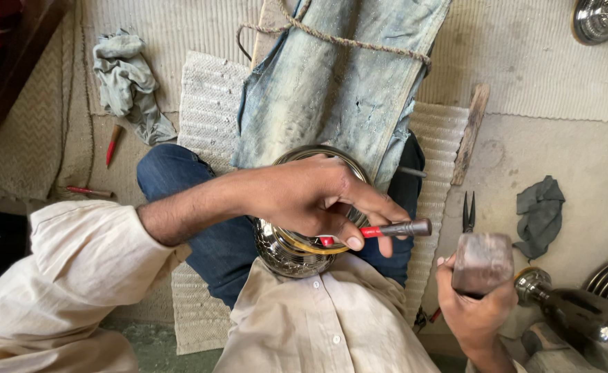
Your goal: The person uses a hammer and a metal punch to repeatedly strike the rim of a silver-colored metal vessel. The vessel is held in place on a cloth-covered support while the person rotates it to work around the edge.
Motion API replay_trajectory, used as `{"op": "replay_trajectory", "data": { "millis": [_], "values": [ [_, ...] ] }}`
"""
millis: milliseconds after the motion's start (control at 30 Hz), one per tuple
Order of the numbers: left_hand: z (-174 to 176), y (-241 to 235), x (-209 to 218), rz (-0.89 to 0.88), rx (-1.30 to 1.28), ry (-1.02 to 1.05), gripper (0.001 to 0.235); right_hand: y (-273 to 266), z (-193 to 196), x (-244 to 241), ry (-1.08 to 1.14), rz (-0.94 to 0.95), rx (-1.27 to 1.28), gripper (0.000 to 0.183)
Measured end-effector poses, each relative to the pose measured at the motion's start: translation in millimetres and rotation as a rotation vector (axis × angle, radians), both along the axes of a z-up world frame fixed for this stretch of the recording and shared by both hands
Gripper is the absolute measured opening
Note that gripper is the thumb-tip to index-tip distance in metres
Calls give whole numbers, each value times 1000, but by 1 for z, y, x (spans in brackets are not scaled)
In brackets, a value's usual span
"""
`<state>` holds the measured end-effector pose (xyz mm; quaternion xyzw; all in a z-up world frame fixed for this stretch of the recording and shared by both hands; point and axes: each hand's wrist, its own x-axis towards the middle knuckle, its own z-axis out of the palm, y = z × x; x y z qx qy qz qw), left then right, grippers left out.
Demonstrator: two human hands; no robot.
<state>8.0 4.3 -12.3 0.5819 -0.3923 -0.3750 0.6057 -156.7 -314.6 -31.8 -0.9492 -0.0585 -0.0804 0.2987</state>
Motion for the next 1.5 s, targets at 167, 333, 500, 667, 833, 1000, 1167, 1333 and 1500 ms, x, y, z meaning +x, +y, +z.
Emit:
{"op": "replay_trajectory", "data": {
  "millis": [167,333,500,667,833,1000,1167,1333,1500],
  "values": [
    [-7,1,5,-127,-182,102,52,-7,7,6,84,-94,141,69],
    [-12,0,11,-211,-230,171,50,-12,13,7,7,-117,641,94],
    [-12,-2,9,-230,-195,199,51,-20,13,13,88,-85,311,76],
    [-11,2,3,-130,-162,128,53,-29,6,23,175,43,277,53],
    [-4,6,-4,22,-139,-4,53,-33,0,37,155,213,202,76],
    [3,8,-13,140,40,44,51,-35,2,52,288,329,86,84],
    [4,9,-22,270,134,-82,51,-34,10,71,424,280,202,80],
    [9,15,-33,441,62,-121,52,-27,21,93,446,280,321,78],
    [19,14,-53,654,179,32,49,-13,35,119,497,290,439,76]
  ]
}}
